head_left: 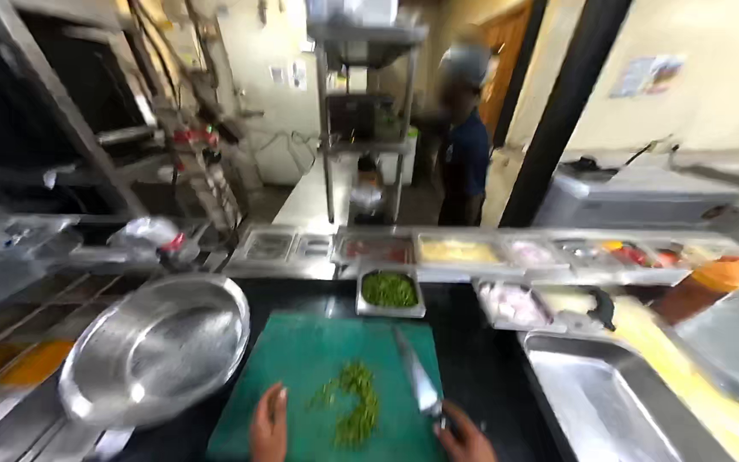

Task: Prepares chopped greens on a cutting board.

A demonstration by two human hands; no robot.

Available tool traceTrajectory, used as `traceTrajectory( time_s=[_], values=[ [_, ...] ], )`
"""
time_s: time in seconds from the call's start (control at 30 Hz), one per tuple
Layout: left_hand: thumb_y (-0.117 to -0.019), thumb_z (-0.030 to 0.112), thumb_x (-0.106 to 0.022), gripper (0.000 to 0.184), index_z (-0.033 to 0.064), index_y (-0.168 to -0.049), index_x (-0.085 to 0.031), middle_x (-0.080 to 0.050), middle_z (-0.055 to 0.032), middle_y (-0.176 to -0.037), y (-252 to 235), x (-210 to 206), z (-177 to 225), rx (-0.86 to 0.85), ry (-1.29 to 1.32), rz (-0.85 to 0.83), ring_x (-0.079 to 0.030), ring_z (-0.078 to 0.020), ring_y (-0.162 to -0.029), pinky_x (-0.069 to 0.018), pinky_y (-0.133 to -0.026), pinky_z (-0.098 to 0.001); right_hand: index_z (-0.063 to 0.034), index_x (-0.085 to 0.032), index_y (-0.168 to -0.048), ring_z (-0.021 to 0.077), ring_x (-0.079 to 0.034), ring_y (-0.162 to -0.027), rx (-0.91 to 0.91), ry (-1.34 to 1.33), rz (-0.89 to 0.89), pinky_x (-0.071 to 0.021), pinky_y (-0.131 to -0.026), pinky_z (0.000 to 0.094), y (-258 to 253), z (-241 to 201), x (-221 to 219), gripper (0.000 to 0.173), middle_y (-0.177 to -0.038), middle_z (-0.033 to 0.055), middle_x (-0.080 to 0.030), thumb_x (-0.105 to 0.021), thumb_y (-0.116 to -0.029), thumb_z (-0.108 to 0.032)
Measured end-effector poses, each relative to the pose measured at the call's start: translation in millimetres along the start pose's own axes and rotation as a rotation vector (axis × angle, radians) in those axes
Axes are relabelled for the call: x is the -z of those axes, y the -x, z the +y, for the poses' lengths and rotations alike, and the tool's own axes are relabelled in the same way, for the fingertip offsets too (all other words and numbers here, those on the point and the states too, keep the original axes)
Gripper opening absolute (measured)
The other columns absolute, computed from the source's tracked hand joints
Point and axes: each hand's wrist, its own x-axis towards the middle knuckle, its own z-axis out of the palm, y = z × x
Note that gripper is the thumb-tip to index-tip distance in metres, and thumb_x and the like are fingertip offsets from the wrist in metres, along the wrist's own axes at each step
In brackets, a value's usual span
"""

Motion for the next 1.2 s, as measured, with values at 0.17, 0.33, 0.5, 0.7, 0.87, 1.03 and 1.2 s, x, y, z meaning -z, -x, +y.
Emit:
traceTrajectory(
  time_s=[0.17, 0.33, 0.5, 0.7, 0.87, 1.03, 1.2],
  values=[
    [-0.1098, 0.024, -0.045, 0.04, -0.0052, -0.135, -0.056, -0.066, -0.023, -0.125, 9, 4, -5, 0.081, -0.024, 0.001, -0.064, -0.0339, -0.117, -0.0492, -0.105, -0.0515, -0.018, -0.051, -0.151, 0.0278, -0.07, -0.077, -0.023, 0.194, -0.181, -0.0577, -0.072, 0.0513, -13, -1, 1, 0.056, -0.104, 0.0158, -0.072, -0.065, -0.0989, -0.034],
    [-0.1103, 0.026, -0.044, 0.039, -0.0023, -0.133, -0.059, -0.069, -0.0208, -0.121, 10, 2, -13, 0.069, -0.001, 0.031, -0.066, -0.0329, -0.114, -0.0504, -0.102, -0.0526, -0.0246, -0.053, -0.15, 0.0312, -0.07, -0.084, 0.063, 0.383, -0.306, -0.0551, -0.08, 0.0553, -21, -19, 3, 0.054, -0.102, 0.0159, -0.074, -0.066, -0.0994, -0.037],
    [-0.1105, 0.025, -0.044, 0.039, -0.0043, -0.128, -0.061, -0.07, -0.0204, -0.115, 11, 1, -16, 0.027, 0.06, 0.071, -0.068, -0.032, -0.108, -0.0521, -0.097, -0.0518, -0.0253, -0.05, -0.152, 0.0308, -0.071, -0.089, 0.122, 0.463, -0.384, -0.0545, -0.084, 0.0536, -30, -35, 3, 0.055, -0.107, 0.0158, -0.073, -0.066, -0.1003, -0.034],
    [-0.1111, 0.028, -0.041, 0.04, -0.0032, -0.126, -0.062, -0.07, -0.0192, -0.114, 10, 1, -20, 0.009, 0.089, 0.103, -0.069, -0.0301, -0.105, -0.0536, -0.096, -0.0498, -0.0346, -0.05, -0.152, 0.0338, -0.071, -0.092, 0.228, 0.657, -0.452, -0.055, -0.084, 0.0557, -18, -53, -10, 0.05, -0.107, 0.0145, -0.074, -0.059, -0.1027, -0.04],
    [-0.1108, 0.029, -0.042, 0.04, -0.0019, -0.127, -0.062, -0.071, -0.0178, -0.114, 9, 3, -18, 0.021, 0.096, 0.105, -0.069, -0.0285, -0.105, -0.0539, -0.095, -0.049, -0.0336, -0.063, -0.141, 0.0327, -0.068, -0.064, 0.613, 0.781, -0.143, -0.054, -0.052, 0.0506, 8, -42, -18, 0.042, -0.086, 0.0145, -0.069, -0.06, -0.0998, -0.029],
    [-0.1109, 0.028, -0.042, 0.04, -0.003, -0.127, -0.061, -0.07, -0.0185, -0.114, 0, 7, -11, 0.1, 0.148, 0.051, -0.068, -0.0279, -0.107, -0.0517, -0.098, -0.0466, -0.0264, -0.067, -0.138, 0.0328, -0.07, -0.069, 0.462, 0.601, -0.043, -0.0556, -0.057, 0.0548, 36, -42, -8, 0.042, -0.094, 0.0138, -0.073, -0.063, -0.0969, -0.03],
    [-0.1108, 0.029, -0.043, 0.04, -0.0019, -0.132, -0.058, -0.069, -0.0186, -0.121, -10, 14, -8, 0.159, 0.189, -0.102, -0.066, -0.029, -0.113, -0.0496, -0.102, -0.0484, -0.0099, -0.055, -0.147, 0.0097, -0.057, -0.055, 0.008, 0.053, -0.045, -0.0507, -0.05, 0.0293, 64, -21, -7, 0.053, -0.093, 0.0054, -0.072, -0.065, -0.0975, -0.024]
  ],
)
